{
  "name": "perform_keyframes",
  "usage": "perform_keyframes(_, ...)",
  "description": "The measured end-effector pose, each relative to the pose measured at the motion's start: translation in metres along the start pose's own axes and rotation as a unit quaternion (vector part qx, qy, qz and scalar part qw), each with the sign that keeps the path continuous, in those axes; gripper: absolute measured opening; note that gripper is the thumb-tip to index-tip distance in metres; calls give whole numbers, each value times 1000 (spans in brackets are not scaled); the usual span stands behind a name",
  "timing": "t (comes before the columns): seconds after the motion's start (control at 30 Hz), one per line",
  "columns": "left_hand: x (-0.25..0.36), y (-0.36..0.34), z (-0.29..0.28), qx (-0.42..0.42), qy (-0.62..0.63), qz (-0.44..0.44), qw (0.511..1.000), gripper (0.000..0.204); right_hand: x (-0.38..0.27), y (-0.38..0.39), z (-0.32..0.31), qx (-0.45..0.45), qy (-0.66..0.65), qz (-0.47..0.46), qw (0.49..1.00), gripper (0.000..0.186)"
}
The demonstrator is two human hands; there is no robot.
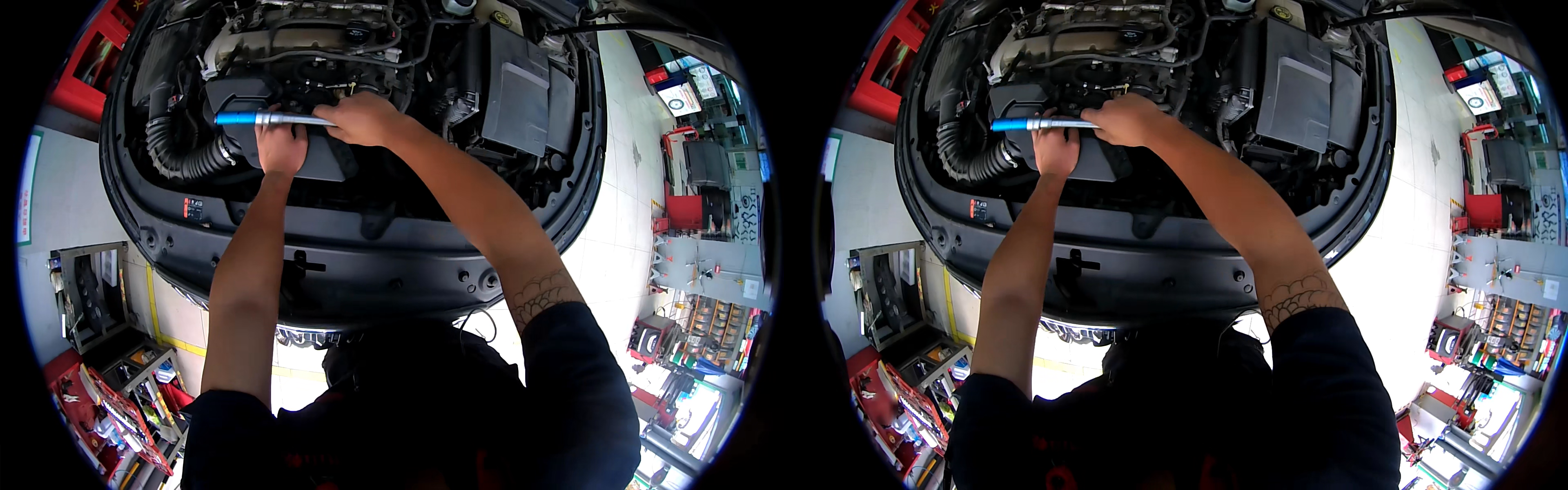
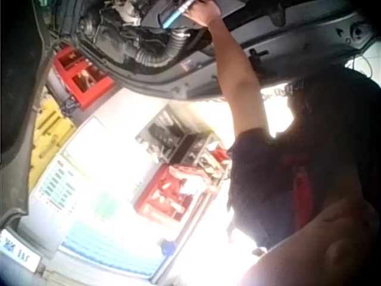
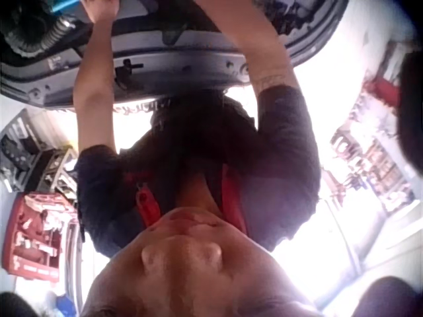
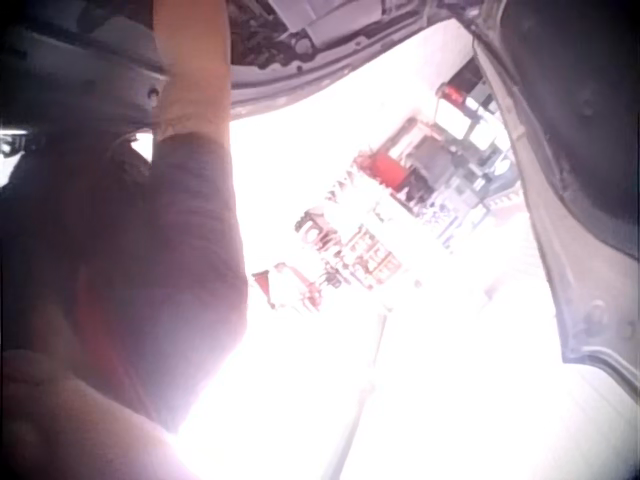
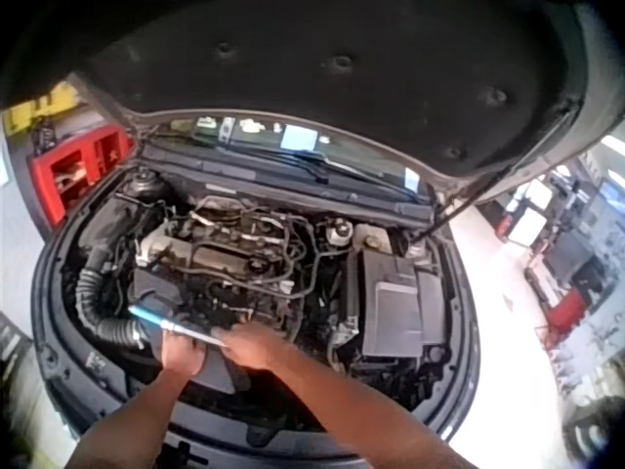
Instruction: The person uses a ratchet to tighten bolts in the engine bay, then retrieves a spray can and applies lubricant to engine components. The person places the tools back on the tool cart.
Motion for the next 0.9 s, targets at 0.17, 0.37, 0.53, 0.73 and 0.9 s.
perform_keyframes(0.17,10,-3,-7,17,17,11,1000,18,65,52,-28,389,-183,353,831,20)
perform_keyframes(0.37,10,-2,-9,8,16,5,1000,18,102,65,-26,357,-184,367,839,23)
perform_keyframes(0.53,4,0,-9,48,-2,14,999,18,29,45,-2,70,-29,25,997,31)
perform_keyframes(0.73,8,-4,-7,19,17,8,1000,18,60,58,-22,262,-138,229,927,19)
perform_keyframes(0.9,8,-5,-8,14,14,5,1000,17,99,87,-24,443,-403,366,712,14)
Point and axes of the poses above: each hand's wrist, its own y-axis away from the middle knuckle, its own z-axis out of the palm, x = y × z, the point moved 10 cm from there along -y, towards the middle knuckle, and after that the axes turned 9 degrees about x, right-handed, at the moved point
